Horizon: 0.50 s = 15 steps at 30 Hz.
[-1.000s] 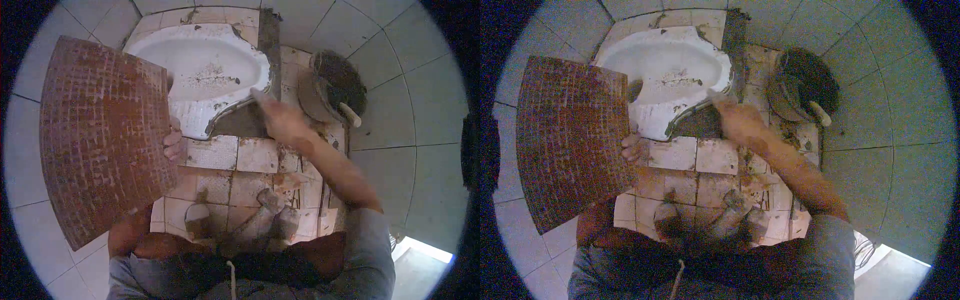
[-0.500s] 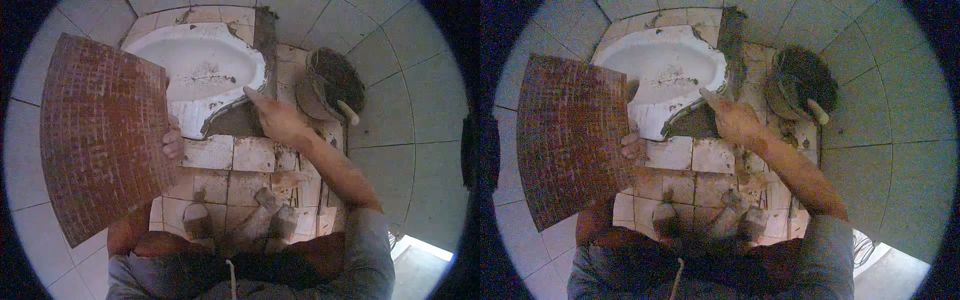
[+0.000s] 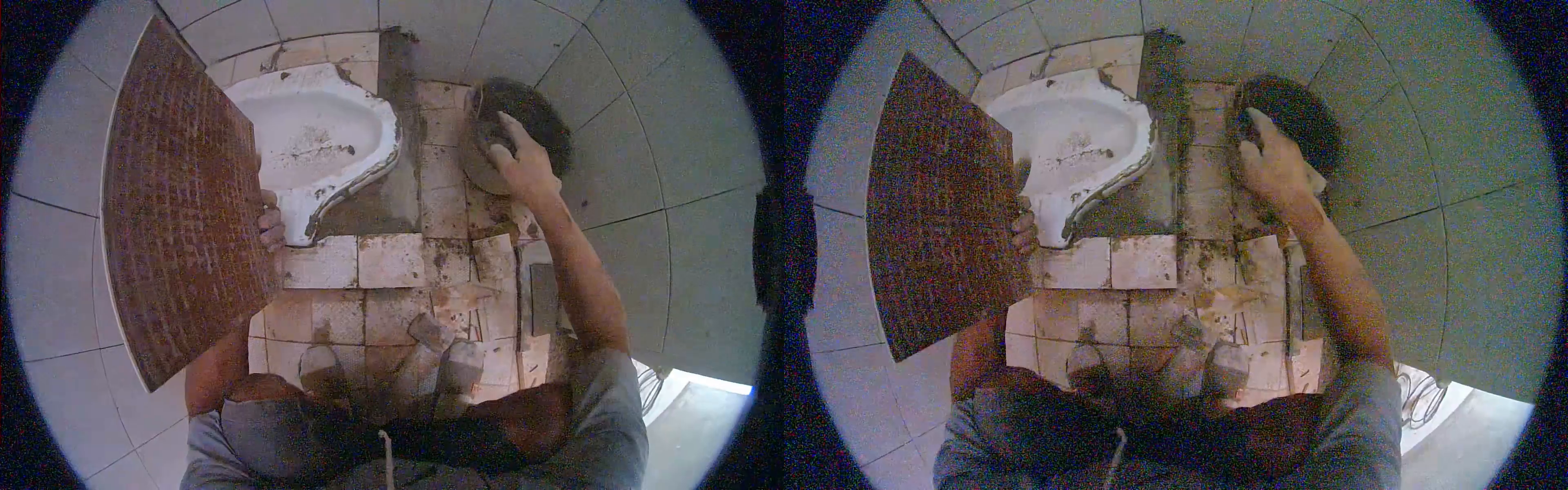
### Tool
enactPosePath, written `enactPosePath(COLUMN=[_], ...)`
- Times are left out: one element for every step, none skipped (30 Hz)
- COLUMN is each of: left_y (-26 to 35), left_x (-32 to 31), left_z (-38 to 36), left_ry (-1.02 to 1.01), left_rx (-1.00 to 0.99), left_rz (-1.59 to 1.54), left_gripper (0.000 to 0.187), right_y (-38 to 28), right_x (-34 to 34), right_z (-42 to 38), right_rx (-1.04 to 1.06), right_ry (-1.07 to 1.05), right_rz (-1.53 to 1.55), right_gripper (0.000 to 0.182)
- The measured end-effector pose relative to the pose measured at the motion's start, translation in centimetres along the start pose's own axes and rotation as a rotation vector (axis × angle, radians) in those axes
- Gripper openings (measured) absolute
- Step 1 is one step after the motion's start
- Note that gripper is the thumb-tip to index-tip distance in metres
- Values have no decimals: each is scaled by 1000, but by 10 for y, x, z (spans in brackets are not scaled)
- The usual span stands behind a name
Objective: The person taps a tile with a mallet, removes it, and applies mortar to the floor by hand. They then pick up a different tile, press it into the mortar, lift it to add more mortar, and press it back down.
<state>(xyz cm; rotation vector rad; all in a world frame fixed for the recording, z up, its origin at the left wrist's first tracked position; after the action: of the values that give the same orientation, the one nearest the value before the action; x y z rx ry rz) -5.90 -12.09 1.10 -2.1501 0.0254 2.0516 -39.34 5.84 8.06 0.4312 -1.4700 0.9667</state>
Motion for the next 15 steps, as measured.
enactPosePath(left_y=[-1,-3,-5,-2,2,2,1,0,-3,-5,-6,-7,-7,-6,-5], left_x=[-3,-3,-2,1,4,6,5,3,-1,-6,-12,-17,-19,-20,-17], left_z=[4,3,2,0,-2,-3,-2,-2,-1,-1,-3,-7,-13,-20,-29], left_ry=[-60,-88,-116,-131,-144,-157,-162,-168,-173,-173,-176,-175,-173,-162,-157], left_rx=[-35,-50,-65,-131,-196,-225,-234,-220,-192,-172,-161,-163,-177,-199,-242], left_rz=[45,68,91,113,135,144,155,160,171,180,197,208,212,222,203], left_gripper=[41,41,42,45,47,48,49,49,50,51,52,52,53,54,56], right_y=[2,1,0,-10,-13,-2,19,37,55,72,84,90,94,98,103], right_x=[-3,-5,-7,-11,-14,-12,-9,-6,-7,-25,-58,-95,-121,-145,-167], right_z=[2,2,2,-1,-6,-2,13,29,45,66,84,97,104,107,113], right_rx=[61,123,119,190,254,239,119,5,-40,27,196,456,595,711,732], right_ry=[17,31,34,13,-12,-13,6,25,57,-21,-168,-319,-429,-542,-627], right_rz=[34,70,72,23,-32,-43,-159,-271,-263,-364,-516,-687,-799,-874,-967], right_gripper=[56,57,57,57,57,57,56,55,47,45,43,42,40,39,39])
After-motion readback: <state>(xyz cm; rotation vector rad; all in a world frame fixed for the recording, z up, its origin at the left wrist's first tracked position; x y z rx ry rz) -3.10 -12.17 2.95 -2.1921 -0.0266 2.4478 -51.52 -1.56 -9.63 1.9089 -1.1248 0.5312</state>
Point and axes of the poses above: each hand's wrist, its own z-axis towards the middle knuckle, its own x-axis out of the back of the hand, y = z × x, the point moved 9 cm from there along z, towards the middle knuckle, and after that the axes turned 15 degrees about -z, right-handed, at the moved point
